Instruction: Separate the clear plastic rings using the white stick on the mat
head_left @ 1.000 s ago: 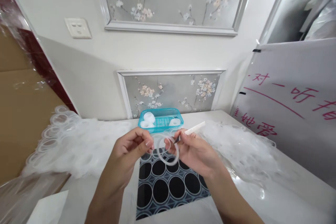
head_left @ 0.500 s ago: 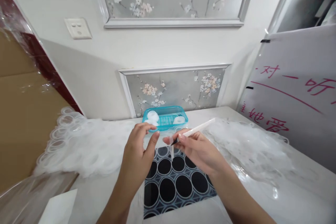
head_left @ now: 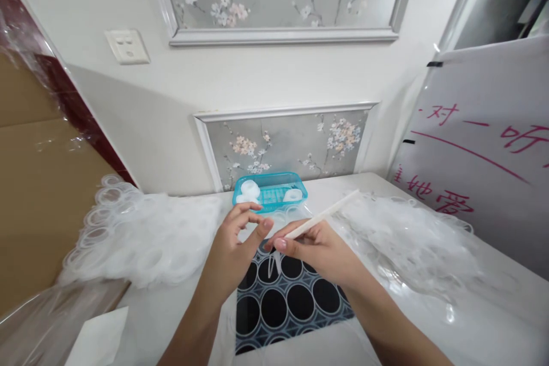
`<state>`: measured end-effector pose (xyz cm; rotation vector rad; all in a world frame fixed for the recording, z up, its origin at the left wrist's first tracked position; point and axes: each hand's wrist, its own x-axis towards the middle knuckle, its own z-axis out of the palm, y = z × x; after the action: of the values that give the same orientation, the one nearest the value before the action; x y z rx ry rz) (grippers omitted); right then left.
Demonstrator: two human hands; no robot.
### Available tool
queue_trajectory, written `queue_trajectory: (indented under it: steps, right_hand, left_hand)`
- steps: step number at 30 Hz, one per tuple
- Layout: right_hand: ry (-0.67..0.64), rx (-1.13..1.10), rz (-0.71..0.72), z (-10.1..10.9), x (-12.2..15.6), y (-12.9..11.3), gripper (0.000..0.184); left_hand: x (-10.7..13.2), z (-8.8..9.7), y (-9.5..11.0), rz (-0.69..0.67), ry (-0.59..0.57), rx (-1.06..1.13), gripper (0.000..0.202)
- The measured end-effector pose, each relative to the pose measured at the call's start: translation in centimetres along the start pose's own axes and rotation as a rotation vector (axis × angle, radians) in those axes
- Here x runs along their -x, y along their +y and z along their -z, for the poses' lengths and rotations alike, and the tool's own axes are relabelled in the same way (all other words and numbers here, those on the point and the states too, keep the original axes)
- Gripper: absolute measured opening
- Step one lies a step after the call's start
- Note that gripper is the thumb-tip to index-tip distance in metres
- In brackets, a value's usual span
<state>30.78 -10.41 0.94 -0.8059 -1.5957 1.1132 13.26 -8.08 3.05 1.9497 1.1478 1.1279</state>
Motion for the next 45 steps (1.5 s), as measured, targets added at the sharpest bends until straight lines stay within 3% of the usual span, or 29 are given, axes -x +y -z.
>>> queue_trajectory:
  steps: [2, 5, 11, 16, 20, 23, 26, 30, 37, 45]
  right_hand:
    - [0.006, -0.032, 0.006, -0.1, 0.0, 0.1, 0.021]
    - [-0.020, -0.047, 0.006, -0.1, 0.0, -0.1, 0.019]
    - [-0.044, 0.065, 0.009, 0.0, 0.3, -0.6, 0.019]
    - [-0.051, 0.183, 0.056, -0.1, 0.2, -0.7, 0.016]
    - [-0.036, 0.223, 0.065, -0.4, 0.3, -0.7, 0.011]
    - [-0.031, 0.238, 0.045, -0.5, 0.5, -1.0, 0.012]
    - [-0.033, 0.235, 0.026, -0.6, 0.8, -1.3, 0.013]
    - [-0.048, 0.172, 0.012, -0.7, 1.0, -1.6, 0.014]
    - [0.019, 0.023, 0.008, -0.1, 0.2, -0.4, 0.017]
    - [-0.013, 0.000, 0.048, 1.0, -0.7, 0.6, 0.018]
  left_hand:
    - [0.2, 0.2, 0.2, 0.002, -0.037, -0.042, 0.038]
    - [0.3, 0.2, 0.2, 0.012, -0.193, -0.014, 0.043]
    - [-0.4, -0.1, -0.4, 0.028, -0.363, 0.217, 0.034]
    - [-0.5, -0.6, -0.5, 0.050, -0.327, 0.413, 0.017]
    - [-0.1, -0.4, -0.2, 0.086, -0.202, 0.509, 0.011]
    - [0.2, 0.1, -0.1, 0.117, -0.178, 0.540, 0.012]
    - [0.3, 0.4, -0.1, 0.087, -0.156, 0.474, 0.013]
    - [0.0, 0.4, -0.1, 0.015, -0.108, 0.233, 0.019]
    - [-0.2, 0.3, -0.1, 0.015, -0.176, 0.157, 0.037]
    - [-1.0, -0.8, -0.9, 0.025, -0.355, 0.321, 0.037]
